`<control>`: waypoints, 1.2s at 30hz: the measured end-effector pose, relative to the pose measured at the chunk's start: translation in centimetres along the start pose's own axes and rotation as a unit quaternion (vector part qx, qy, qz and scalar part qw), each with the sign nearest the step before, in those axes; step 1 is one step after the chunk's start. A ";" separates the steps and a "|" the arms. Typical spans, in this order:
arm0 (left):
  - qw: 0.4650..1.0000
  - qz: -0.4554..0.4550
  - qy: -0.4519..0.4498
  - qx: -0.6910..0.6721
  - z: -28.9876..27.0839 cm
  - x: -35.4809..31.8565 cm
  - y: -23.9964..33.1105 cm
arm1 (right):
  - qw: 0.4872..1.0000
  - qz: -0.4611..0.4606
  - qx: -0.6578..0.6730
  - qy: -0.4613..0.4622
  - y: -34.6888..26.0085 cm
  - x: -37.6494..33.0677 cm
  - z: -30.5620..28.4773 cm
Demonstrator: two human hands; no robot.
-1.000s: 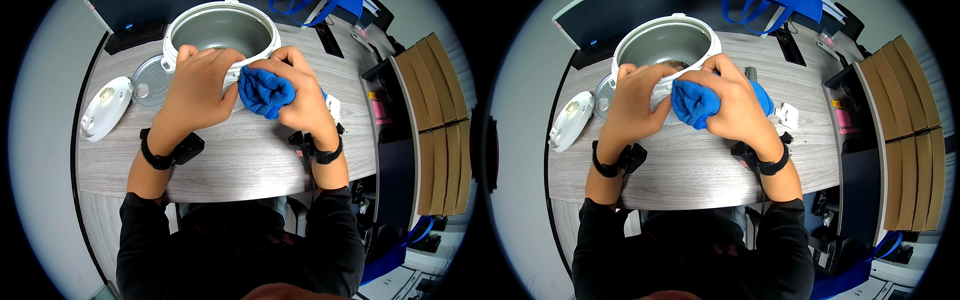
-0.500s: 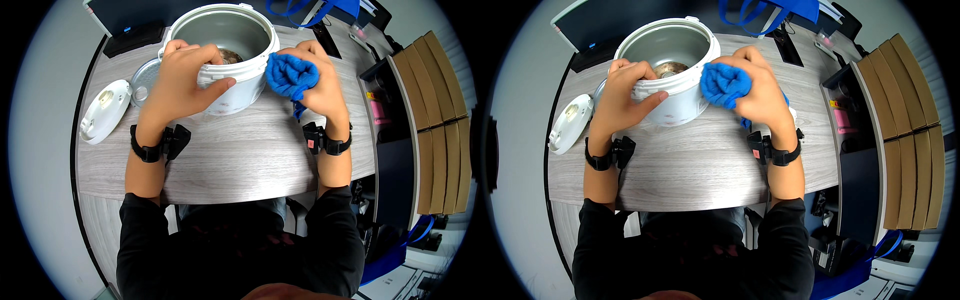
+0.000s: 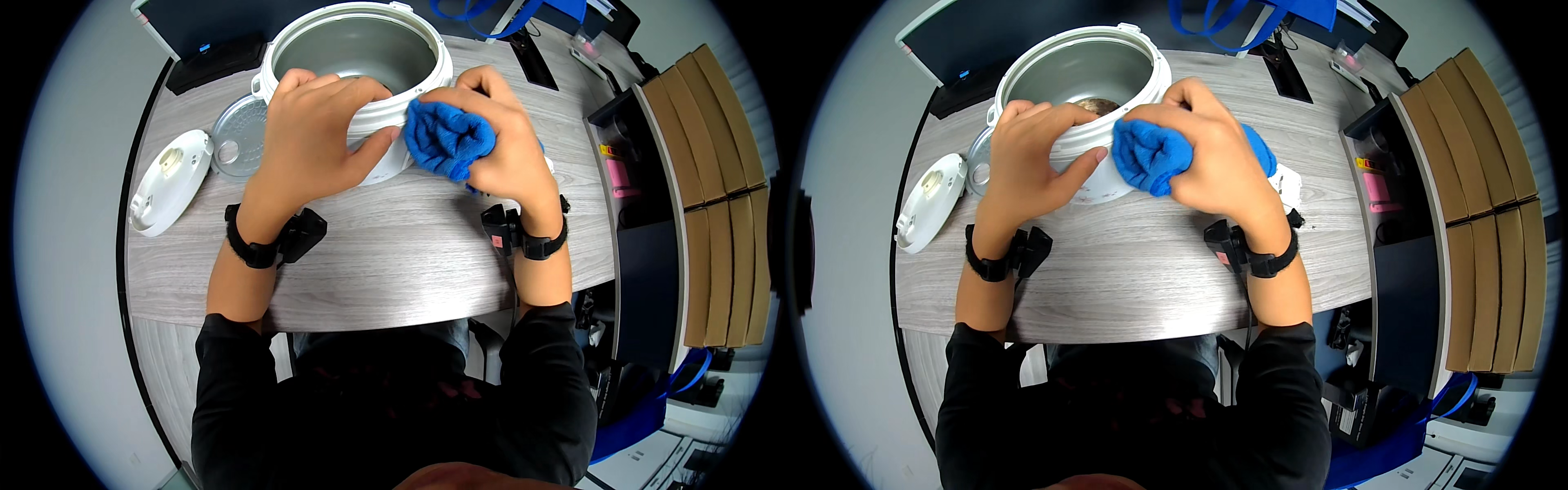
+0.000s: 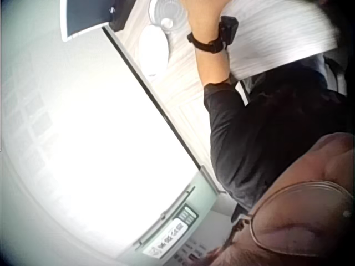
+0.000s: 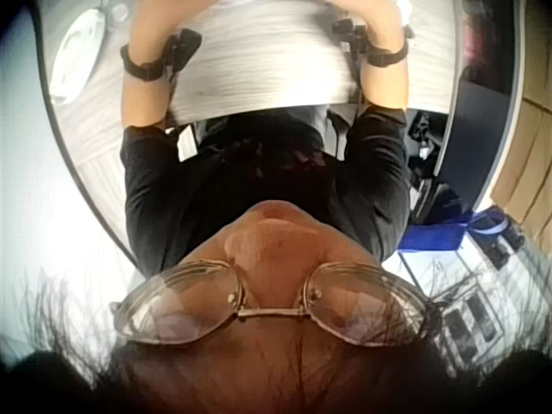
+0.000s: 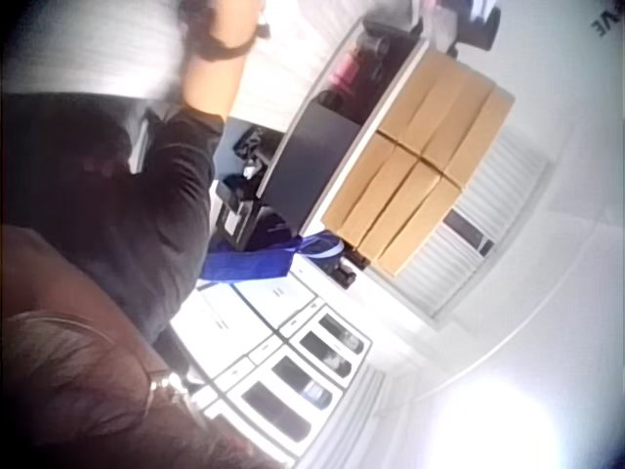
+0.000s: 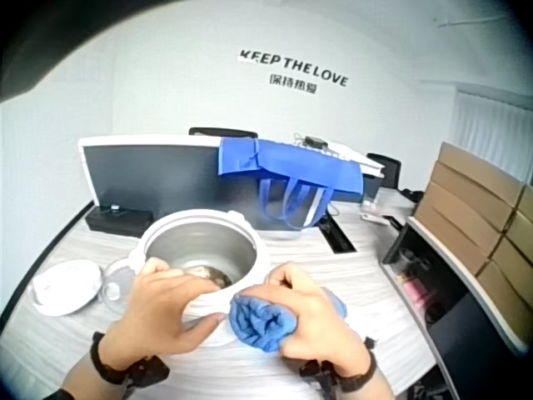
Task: The person uses a screwdriver to remove screws from the lid of a white rice cooker, then removes the lid and inner metal plate. They wipe the rim of the cooker with a blue cloth.
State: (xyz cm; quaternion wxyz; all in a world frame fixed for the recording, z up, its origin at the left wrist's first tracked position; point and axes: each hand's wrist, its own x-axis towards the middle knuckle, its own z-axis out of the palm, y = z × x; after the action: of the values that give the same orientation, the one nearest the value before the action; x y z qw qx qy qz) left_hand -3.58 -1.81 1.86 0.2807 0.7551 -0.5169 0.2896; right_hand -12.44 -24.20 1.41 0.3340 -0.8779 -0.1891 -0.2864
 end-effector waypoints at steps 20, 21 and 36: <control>1.000 -0.004 -0.026 -0.002 -1.0 0.0 -0.6 | 0.999 0.003 -0.020 0.030 0.8 0.1 -0.2; 1.000 -0.008 -0.013 -0.007 -0.9 0.0 -0.2 | 1.000 0.003 -0.017 0.023 0.8 -0.1 0.1; 1.000 -0.026 0.009 -0.003 -0.2 0.1 0.2 | 0.998 0.021 -0.004 0.051 1.9 0.3 0.0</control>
State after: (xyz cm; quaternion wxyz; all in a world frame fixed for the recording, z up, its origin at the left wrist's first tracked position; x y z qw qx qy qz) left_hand -3.79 -1.79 2.05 0.2954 0.7648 -0.4953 0.2873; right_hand -11.19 -25.55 0.70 0.3454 -0.8673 -0.1524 -0.3245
